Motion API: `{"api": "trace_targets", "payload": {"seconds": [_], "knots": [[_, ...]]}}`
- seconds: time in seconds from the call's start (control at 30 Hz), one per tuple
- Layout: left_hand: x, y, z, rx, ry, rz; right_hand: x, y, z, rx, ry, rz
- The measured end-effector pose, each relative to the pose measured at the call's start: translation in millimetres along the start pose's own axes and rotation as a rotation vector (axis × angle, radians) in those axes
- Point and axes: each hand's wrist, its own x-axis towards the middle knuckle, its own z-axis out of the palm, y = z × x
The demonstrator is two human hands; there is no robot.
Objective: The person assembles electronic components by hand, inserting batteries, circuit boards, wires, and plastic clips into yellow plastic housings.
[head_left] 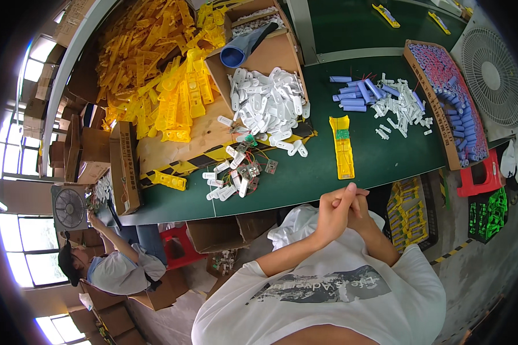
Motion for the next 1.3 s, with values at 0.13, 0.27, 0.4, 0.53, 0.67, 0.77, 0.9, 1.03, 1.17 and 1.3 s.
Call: {"api": "trace_targets", "payload": {"seconds": [0.13, 0.27, 0.4, 0.53, 0.67, 0.77, 0.9, 1.03, 1.17, 1.3], "knots": [[5, 4, -17, 0.001, 0.048, -0.345, 11, -1, -6, -0.703, 0.116, -0.344], [44, 21, -46, 0.113, 0.364, 0.154, 43, -34, -26, -0.773, 0.465, -0.277], [65, 31, -115, 1.267, 0.293, 0.413, 46, -46, -61, -0.616, 0.635, -0.13], [64, 15, -142, 1.537, 0.279, 0.437, 40, -36, -60, -0.533, 0.54, 0.047], [66, 13, -146, 1.498, 0.245, 0.423, 31, -25, -36, -0.597, 0.456, 0.065], [61, 18, -136, 1.369, 0.332, 0.554, 33, -31, -22, -0.632, 0.371, 0.056], [44, 39, -101, 1.017, 0.322, 0.294, 39, -30, -15, -0.48, 0.316, 0.11], [50, 27, -77, 0.044, 0.142, -0.032, 49, -31, -11, -0.166, 0.299, 0.182], [49, 9, -54, -0.246, 0.044, -0.272, 60, -47, -11, -0.489, 0.254, -0.014], [37, -8, -39, -0.332, -0.039, -0.333, 50, -52, -29, -0.891, 0.01, -0.227]]}}
